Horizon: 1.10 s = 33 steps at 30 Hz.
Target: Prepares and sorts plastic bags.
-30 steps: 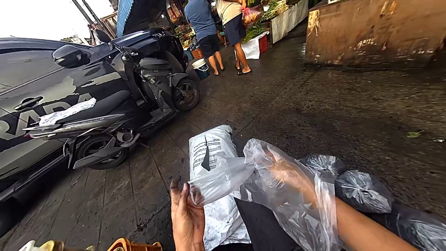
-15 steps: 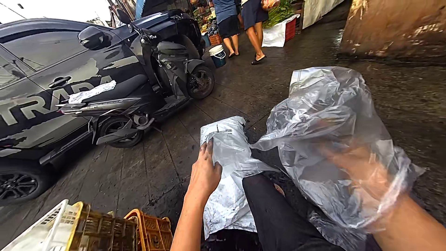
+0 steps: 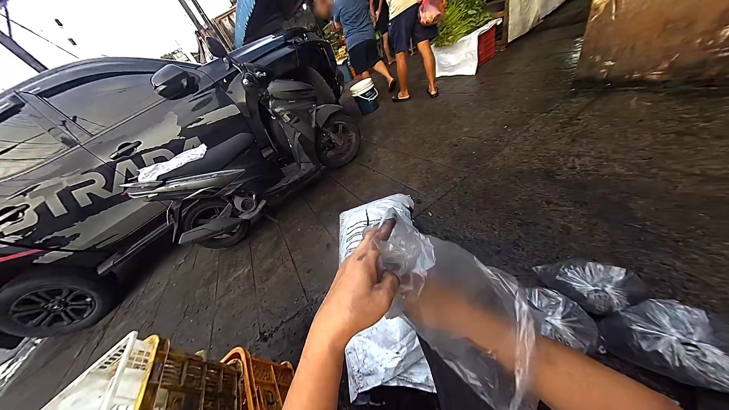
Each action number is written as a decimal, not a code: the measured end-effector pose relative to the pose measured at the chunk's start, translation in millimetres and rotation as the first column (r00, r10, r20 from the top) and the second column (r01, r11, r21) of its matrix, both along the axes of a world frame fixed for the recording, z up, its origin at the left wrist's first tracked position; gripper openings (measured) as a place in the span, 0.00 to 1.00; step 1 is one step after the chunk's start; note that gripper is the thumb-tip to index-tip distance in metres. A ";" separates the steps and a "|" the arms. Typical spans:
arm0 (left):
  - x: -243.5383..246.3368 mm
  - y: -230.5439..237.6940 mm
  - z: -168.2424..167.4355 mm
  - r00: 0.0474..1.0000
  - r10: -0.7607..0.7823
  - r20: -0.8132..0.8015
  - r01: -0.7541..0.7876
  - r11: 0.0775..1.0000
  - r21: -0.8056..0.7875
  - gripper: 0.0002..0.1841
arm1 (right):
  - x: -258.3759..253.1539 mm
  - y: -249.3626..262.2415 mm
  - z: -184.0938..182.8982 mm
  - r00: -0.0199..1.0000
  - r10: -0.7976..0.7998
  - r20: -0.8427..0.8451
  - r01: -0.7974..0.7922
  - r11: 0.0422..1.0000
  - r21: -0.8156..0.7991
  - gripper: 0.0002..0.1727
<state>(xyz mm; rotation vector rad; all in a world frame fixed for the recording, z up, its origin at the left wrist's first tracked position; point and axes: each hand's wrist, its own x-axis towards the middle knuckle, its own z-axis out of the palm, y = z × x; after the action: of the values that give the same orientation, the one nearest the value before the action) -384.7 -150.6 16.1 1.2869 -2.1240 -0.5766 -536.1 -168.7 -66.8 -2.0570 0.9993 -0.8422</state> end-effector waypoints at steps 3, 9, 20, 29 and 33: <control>-5.8 -1.0 -3.4 0.995 -0.038 0.089 0.039 0.999 -0.007 0.36 | 10.9 -16.0 -24.9 0.998 0.023 0.055 -0.025 0.999 0.028 0.21; -13.4 -0.8 -10.0 0.986 -0.114 0.122 0.120 0.992 -0.047 0.36 | 0.6 -32.0 -34.7 0.976 0.143 0.161 -0.121 0.983 -0.141 0.23; -21.7 -0.3 -5.1 0.988 -0.140 0.073 0.142 0.989 -0.030 0.36 | -1.1 -14.3 -27.4 0.953 -0.038 0.300 0.088 0.984 -0.156 0.21; -39.0 1.9 0.6 0.926 -0.253 0.280 0.232 0.967 0.108 0.35 | -3.2 -17.0 -12.1 0.909 -0.417 0.022 0.372 0.832 0.411 0.17; -41.4 3.0 -8.1 0.908 -0.347 0.236 0.318 0.936 0.151 0.32 | -22.3 1.0 -31.0 0.933 -0.343 -0.107 0.330 0.936 -0.119 0.18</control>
<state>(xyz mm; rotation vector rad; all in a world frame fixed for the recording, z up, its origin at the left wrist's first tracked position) -426.1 -147.5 7.9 1.1095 -2.5921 -0.7059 -558.4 -167.7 -97.8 -2.0740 1.4369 -0.9585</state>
